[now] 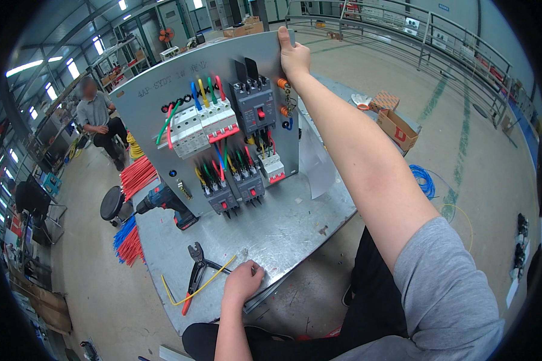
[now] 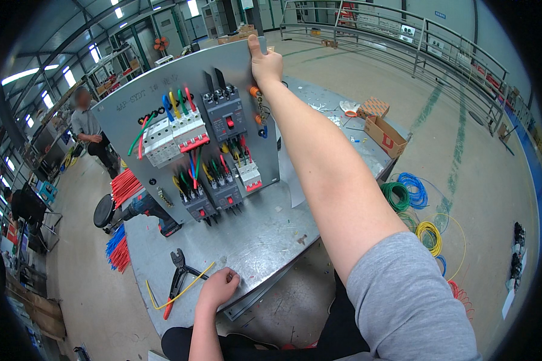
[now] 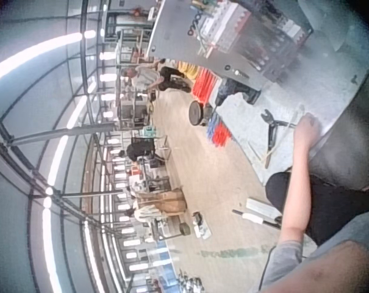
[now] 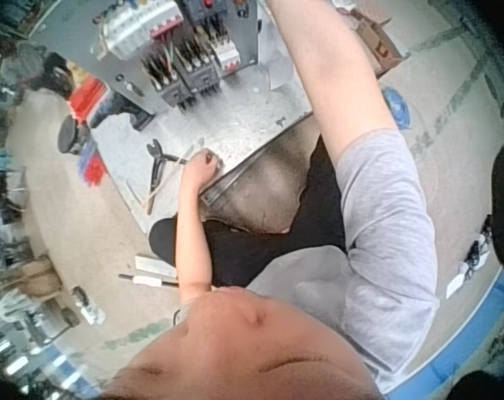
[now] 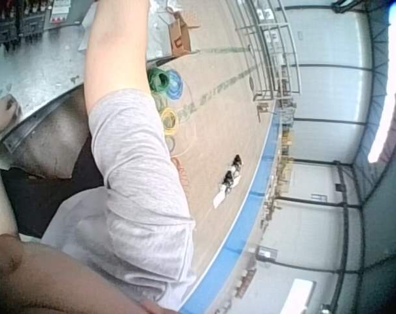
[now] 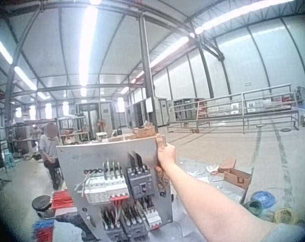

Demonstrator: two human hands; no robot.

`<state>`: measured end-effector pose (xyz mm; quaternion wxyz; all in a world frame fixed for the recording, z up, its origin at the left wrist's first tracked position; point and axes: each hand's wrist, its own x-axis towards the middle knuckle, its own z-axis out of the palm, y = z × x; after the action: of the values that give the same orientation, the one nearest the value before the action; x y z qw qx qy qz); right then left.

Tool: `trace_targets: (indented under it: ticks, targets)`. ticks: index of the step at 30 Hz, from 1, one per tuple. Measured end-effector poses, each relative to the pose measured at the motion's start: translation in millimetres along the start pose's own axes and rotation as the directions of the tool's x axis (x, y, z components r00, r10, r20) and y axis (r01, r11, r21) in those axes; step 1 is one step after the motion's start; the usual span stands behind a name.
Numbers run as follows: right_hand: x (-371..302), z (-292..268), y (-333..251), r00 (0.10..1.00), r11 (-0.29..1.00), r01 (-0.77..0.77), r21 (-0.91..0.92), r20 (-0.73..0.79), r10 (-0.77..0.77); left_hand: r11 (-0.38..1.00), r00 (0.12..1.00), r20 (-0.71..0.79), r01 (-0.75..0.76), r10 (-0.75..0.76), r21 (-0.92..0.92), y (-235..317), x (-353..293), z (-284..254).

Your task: The person threads colored wires through holes in a metal plate, then lifts the plate to reveal an electrical panel with circuit breakers. They continue inserting and arranging wires into the panel while referencing a paper document.

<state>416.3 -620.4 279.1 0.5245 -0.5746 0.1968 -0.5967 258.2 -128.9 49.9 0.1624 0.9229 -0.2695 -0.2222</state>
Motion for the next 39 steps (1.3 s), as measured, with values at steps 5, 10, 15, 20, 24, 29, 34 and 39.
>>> trace_targets:
  ticks: [5, 10, 15, 20, 24, 29, 34, 39]
  targets:
    - [7.1, -0.8, 4.2, 1.0, 1.0, 0.005, -0.007, -0.002, -0.005, 1.0, 1.0, 0.005, -0.006, 0.006, 0.001, 0.3, 2.2, 1.5]
    - [4.4, -0.3, 2.7, 1.0, 1.0, 0.0, -0.016, -0.003, 0.0, 1.0, 1.0, 0.006, 0.0, 0.0, -0.002, -2.1, 2.4, 1.7]
    - [4.3, -0.6, 1.7, 1.0, 1.0, -0.006, -0.014, -0.006, 0.006, 1.0, 1.0, 0.003, -0.004, 0.004, 0.005, -1.8, 2.4, 1.8]
    - [5.1, -2.1, -0.7, 1.0, 1.0, -0.001, 0.011, -0.015, 0.001, 1.0, 1.0, 0.006, -0.005, 0.005, -0.002, 0.6, 1.9, 0.6]
    - [-0.8, -5.4, -6.8, 1.0, 1.0, -0.026, 0.017, 0.012, 0.026, 1.0, 1.0, -0.002, -0.004, 0.004, -0.008, -1.4, 1.4, -0.2]
    - [-2.3, -8.3, -13.4, 0.999, 0.998, -0.053, 0.017, 0.015, 0.053, 1.0, 1.0, 0.006, -0.001, 0.001, -0.007, 2.1, -0.6, -4.5]
    - [0.2, -12.3, -13.5, 0.999, 1.0, -0.024, 0.003, 0.021, 0.024, 1.0, 1.0, -0.001, -0.025, 0.025, -0.007, 1.3, 0.3, -4.0]
    - [-5.1, -9.3, -17.2, 1.0, 1.0, -0.008, 0.019, 0.01, 0.008, 1.0, 1.0, 0.0, -0.016, 0.016, -0.015, -1.4, 0.3, -4.4]
